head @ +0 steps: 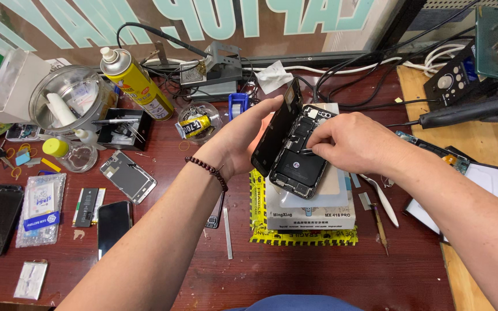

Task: The person opens a smartphone, pries inside the chassis with a tool, removes the old screen assembly, and peels the protective film from a new screen. They align the new screen onto the phone body and press it into place, then hold up the reassembled phone.

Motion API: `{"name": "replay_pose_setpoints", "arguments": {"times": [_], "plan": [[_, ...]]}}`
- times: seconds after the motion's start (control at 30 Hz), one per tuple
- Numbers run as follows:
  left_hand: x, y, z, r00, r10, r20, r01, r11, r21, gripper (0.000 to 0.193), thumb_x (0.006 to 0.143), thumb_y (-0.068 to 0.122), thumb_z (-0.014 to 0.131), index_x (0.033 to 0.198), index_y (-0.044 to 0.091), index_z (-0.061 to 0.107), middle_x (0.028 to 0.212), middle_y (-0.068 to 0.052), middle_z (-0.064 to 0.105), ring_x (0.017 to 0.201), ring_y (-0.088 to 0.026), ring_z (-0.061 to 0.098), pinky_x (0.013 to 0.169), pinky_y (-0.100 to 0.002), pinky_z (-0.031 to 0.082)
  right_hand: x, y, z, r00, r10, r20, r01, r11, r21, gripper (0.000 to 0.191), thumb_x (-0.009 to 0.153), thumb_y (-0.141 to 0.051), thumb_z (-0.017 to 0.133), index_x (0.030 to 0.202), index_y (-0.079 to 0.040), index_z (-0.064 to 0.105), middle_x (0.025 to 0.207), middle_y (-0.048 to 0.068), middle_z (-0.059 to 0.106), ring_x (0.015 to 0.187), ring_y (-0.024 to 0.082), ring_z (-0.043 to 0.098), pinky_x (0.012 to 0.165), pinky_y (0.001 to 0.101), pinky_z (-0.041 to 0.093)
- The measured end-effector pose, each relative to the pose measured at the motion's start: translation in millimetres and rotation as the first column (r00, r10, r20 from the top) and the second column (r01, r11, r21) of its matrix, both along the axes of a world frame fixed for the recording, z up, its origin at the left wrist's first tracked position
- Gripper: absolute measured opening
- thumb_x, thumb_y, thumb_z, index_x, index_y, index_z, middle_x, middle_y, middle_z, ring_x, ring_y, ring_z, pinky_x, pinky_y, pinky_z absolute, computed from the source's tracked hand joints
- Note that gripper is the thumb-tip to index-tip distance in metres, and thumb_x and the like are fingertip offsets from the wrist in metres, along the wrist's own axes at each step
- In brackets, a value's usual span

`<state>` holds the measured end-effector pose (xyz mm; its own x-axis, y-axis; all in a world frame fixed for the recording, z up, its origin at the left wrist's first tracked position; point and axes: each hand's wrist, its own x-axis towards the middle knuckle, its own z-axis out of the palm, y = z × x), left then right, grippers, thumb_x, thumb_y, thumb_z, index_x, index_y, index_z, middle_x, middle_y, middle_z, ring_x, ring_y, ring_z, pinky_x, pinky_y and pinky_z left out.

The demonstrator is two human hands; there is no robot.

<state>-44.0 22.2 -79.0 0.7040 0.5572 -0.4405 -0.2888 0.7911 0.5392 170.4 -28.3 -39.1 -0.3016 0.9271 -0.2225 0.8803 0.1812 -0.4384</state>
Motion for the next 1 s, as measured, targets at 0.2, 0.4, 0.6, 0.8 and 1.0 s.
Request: {"name": "replay_pose_setpoints", "arguments": {"times": [0.2, 0.4, 0.6, 0.8, 1.0], "plan": [[-1, 0, -2, 1.000, 0.001, 0.012, -0.001, 1.000, -0.002, 0.041, 0.103, 0.041, 0.055, 0.117, 0.005, 0.067, 0.106, -0.009, 0.074, 0.090, -0.019, 0.072, 0.085, -0.035, 0.061, -1, 2, -2, 0.999, 0.028, 0.029, -0.029, 0.999, 0.023, 0.024, 0.081, -0.021, 0.067, 0.099, -0.018, 0.082, 0.093, 0.010, 0.079, 0.089, 0.029, 0.075, 0.084, 0.0407, 0.059], [0, 0, -5, 0.999, 0.000, 0.046, 0.000, 1.000, 0.009, 0.040, 0.104, 0.040, 0.054, 0.119, 0.004, 0.067, 0.109, -0.009, 0.074, 0.093, -0.019, 0.072, 0.088, -0.035, 0.060, -1, 1, -3, 1.000, 0.019, 0.006, -0.019, 1.000, 0.016, 0.023, 0.081, -0.022, 0.068, 0.099, -0.018, 0.082, 0.092, 0.009, 0.079, 0.088, 0.029, 0.075, 0.083, 0.0405, 0.059], [0, 1, -5, 0.999, 0.005, 0.031, -0.006, 1.000, 0.016, 0.040, 0.103, 0.040, 0.055, 0.119, 0.004, 0.066, 0.108, -0.009, 0.074, 0.092, -0.019, 0.072, 0.088, -0.036, 0.060, 1, -1, -6, 0.998, 0.004, -0.065, -0.003, 1.000, 0.026, 0.021, 0.081, -0.021, 0.070, 0.099, -0.018, 0.081, 0.091, 0.009, 0.079, 0.086, 0.027, 0.076, 0.081, 0.0399, 0.059], [-1, 0, -2, 1.000, 0.011, -0.002, -0.011, 1.000, 0.019, 0.040, 0.104, 0.040, 0.054, 0.118, 0.004, 0.067, 0.108, -0.009, 0.074, 0.093, -0.019, 0.072, 0.088, -0.036, 0.060, 4, -2, -9, 0.996, 0.006, -0.093, -0.002, 0.999, 0.042, 0.021, 0.081, -0.021, 0.070, 0.098, -0.016, 0.081, 0.090, 0.009, 0.079, 0.086, 0.027, 0.076, 0.080, 0.0398, 0.059], [-1, -1, 0, 0.999, 0.033, 0.003, -0.033, 0.999, 0.023, 0.038, 0.104, 0.038, 0.056, 0.117, 0.005, 0.067, 0.108, -0.008, 0.074, 0.093, -0.018, 0.072, 0.088, -0.035, 0.060, 6, -1, -11, 0.994, -0.003, -0.105, 0.007, 0.999, 0.032, 0.020, 0.082, -0.022, 0.070, 0.098, -0.017, 0.081, 0.088, 0.009, 0.079, 0.084, 0.026, 0.076, 0.079, 0.0393, 0.058]]}}
